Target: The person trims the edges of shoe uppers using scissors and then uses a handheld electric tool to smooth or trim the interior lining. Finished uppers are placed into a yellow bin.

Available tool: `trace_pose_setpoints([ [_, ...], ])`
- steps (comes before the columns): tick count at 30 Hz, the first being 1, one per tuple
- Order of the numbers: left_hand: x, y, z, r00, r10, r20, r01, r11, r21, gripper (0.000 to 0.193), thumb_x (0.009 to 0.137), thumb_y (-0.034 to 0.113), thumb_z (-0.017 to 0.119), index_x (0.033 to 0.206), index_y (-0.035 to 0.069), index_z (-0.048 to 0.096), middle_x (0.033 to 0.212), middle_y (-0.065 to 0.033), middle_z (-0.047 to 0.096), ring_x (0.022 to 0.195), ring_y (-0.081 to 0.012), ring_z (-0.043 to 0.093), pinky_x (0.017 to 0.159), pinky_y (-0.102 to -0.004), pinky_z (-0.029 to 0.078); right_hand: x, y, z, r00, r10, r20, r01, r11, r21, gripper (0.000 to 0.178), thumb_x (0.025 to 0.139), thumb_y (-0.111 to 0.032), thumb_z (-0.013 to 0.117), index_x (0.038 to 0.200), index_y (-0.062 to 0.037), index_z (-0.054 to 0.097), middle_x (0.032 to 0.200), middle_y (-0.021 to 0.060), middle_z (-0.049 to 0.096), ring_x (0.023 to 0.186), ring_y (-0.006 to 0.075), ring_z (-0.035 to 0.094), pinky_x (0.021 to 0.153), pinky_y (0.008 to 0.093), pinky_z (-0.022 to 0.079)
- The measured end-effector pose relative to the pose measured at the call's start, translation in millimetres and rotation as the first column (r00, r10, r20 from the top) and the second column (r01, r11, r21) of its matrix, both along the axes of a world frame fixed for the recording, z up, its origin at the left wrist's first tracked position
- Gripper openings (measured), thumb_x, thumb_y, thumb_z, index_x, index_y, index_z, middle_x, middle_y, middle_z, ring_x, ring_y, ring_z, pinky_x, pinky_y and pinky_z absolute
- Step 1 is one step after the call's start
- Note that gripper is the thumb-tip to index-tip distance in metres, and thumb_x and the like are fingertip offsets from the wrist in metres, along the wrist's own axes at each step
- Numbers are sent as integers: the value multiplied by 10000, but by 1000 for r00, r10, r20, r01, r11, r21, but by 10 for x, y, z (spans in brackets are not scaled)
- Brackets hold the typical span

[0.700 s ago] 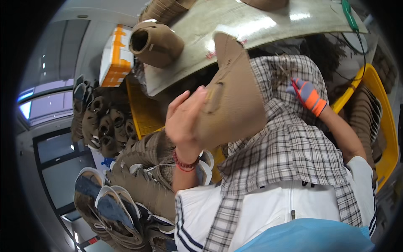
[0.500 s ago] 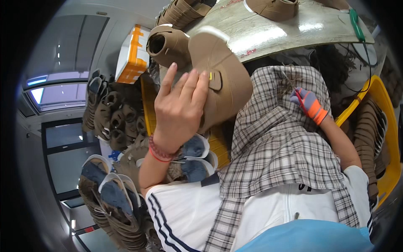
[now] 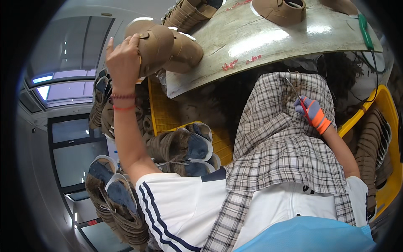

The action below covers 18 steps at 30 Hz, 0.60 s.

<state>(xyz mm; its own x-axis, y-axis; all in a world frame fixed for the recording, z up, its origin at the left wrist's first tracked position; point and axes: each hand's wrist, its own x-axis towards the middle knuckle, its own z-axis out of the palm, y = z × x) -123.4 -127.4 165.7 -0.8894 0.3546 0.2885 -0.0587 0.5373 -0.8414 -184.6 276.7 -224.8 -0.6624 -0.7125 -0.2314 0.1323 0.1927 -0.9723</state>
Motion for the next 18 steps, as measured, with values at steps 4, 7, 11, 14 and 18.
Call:
trace_pose_setpoints([
  [4,-539,-515,-614,941,294,169,-319,937,145,268,849,81,474,1045,147,644,949,-67,689,848,-235,664,853,-363,489,-41,21,104,998,-21,61,17,997,70,250,822,-199,715,970,-26,611,776,34,635,674,92,562,628,243,463],
  [7,-773,-1115,-884,956,103,275,-227,853,470,241,862,76,453,1037,129,610,996,-92,670,906,-293,641,793,-377,490,-12,5,162,994,-5,109,-3,997,73,253,818,-200,717,965,-24,610,768,39,636,656,93,560,612,240,459],
  [11,-986,-1333,-475,838,-105,535,-515,169,840,524,794,-20,385,1284,90,531,1146,-171,623,1137,-293,555,985,-319,403,27,22,79,999,-31,15,30,999,44,217,827,-168,690,963,-21,608,751,29,632,612,74,532,569,220,432],
  [14,-1007,-1067,-231,981,-75,177,-163,168,972,524,750,-21,397,1227,58,597,1218,-147,599,1184,-272,526,1044,-335,365,-19,-15,141,976,-63,207,72,997,-35,177,838,-134,659,961,-19,605,721,6,597,583,57,496,544,205,407],
  [18,-1578,-202,-896,946,-257,-198,297,438,848,341,782,44,482,1073,74,658,1115,-126,629,1063,-291,569,953,-375,423,-13,25,7,958,-62,281,136,958,-252,197,867,-161,620,989,-9,586,688,-6,547,570,66,494,540,212,415],
])
